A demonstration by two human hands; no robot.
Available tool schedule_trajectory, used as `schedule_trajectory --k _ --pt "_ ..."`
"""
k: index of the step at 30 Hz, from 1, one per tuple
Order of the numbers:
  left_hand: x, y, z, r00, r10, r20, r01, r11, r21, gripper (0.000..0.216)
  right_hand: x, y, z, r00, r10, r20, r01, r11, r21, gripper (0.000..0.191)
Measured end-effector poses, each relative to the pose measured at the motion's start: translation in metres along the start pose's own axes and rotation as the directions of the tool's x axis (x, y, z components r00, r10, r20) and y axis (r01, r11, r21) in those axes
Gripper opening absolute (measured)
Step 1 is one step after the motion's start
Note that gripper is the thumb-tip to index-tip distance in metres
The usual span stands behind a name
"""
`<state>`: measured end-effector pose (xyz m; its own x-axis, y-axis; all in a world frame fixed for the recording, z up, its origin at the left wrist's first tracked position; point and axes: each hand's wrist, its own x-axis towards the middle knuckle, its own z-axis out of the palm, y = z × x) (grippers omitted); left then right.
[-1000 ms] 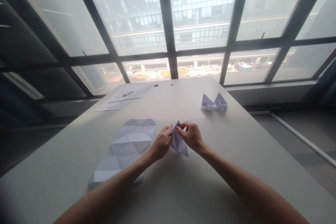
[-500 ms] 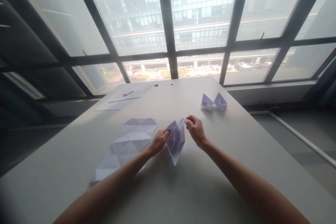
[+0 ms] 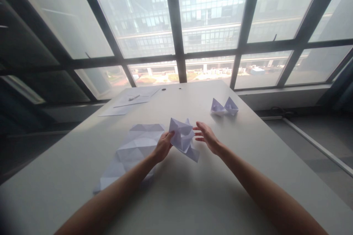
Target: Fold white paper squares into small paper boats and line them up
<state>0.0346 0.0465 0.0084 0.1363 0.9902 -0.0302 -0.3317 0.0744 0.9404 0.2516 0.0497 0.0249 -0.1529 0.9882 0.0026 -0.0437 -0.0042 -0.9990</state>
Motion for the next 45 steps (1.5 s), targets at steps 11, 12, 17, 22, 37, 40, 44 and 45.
schedule_trajectory --k 11,12,17,22,37,40,44,45 --pt "0.005 0.002 -0.006 0.998 0.01 0.06 -0.001 0.988 -0.152 0.039 -0.001 0.023 0.008 1.0 0.023 0.01 -0.024 0.996 0.083 0.038" --pt "0.006 0.002 -0.007 0.997 0.017 0.069 -0.006 0.986 -0.166 0.04 0.0 0.025 0.007 1.0 0.023 -0.016 -0.021 0.994 0.109 0.037" --pt "0.013 0.001 -0.015 0.998 0.045 -0.036 -0.052 0.974 -0.219 0.04 0.005 0.03 0.005 0.971 -0.032 -0.235 0.066 0.988 0.139 0.035" --pt "0.006 0.005 -0.011 0.996 -0.076 0.05 0.083 0.981 -0.174 0.063 0.008 0.031 0.002 0.9 -0.207 -0.383 0.186 0.978 -0.093 0.037" --pt "-0.001 0.014 -0.008 0.981 -0.042 0.189 0.055 0.996 -0.067 0.083 0.026 0.03 -0.042 0.87 -0.149 -0.47 0.064 0.979 -0.192 0.036" --pt "0.0 0.013 -0.007 0.997 -0.056 0.047 0.055 0.998 0.019 0.078 0.026 0.027 -0.045 0.875 -0.167 -0.455 0.074 0.974 -0.215 0.032" --pt "0.007 0.007 -0.009 0.987 0.071 -0.143 -0.054 0.992 0.116 0.082 0.024 0.023 -0.043 0.86 -0.27 -0.432 0.124 0.933 -0.337 0.029" --pt "0.01 0.007 -0.01 0.981 0.057 -0.186 -0.038 0.994 0.105 0.072 0.023 0.022 -0.043 0.855 -0.298 -0.425 0.137 0.919 -0.369 0.03"
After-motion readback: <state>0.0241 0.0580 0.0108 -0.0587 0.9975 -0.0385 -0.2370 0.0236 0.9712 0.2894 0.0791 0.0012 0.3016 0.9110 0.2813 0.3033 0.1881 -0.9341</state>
